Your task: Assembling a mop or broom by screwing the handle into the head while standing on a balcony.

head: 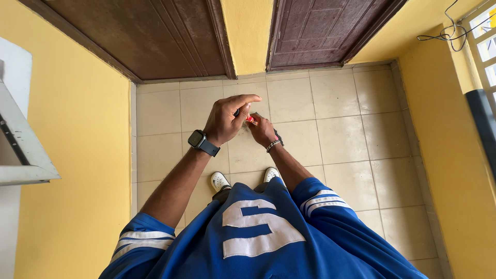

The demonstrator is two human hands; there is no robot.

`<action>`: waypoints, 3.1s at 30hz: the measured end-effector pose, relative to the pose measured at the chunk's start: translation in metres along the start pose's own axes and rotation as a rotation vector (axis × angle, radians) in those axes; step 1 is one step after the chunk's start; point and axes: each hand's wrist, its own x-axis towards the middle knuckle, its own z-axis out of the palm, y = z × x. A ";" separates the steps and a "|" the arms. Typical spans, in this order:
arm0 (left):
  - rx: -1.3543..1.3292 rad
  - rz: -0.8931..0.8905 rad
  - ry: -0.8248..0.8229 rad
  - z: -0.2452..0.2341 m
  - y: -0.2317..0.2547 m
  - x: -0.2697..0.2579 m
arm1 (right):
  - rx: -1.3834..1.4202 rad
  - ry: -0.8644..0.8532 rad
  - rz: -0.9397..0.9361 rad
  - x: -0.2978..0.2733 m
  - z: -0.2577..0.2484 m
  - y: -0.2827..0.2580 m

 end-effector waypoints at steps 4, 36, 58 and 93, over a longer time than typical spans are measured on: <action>-0.027 -0.039 -0.055 -0.010 -0.006 -0.002 | -0.002 0.009 0.005 -0.002 0.005 -0.009; -0.446 -0.268 -0.147 0.045 -0.077 0.010 | -0.158 0.289 0.059 -0.003 -0.019 0.059; -0.293 -0.231 0.014 -0.080 -0.025 -0.003 | -0.016 0.142 -0.205 0.012 0.037 -0.086; -0.365 -0.303 -0.248 -0.004 -0.073 -0.014 | -0.172 0.312 0.065 0.004 0.025 0.024</action>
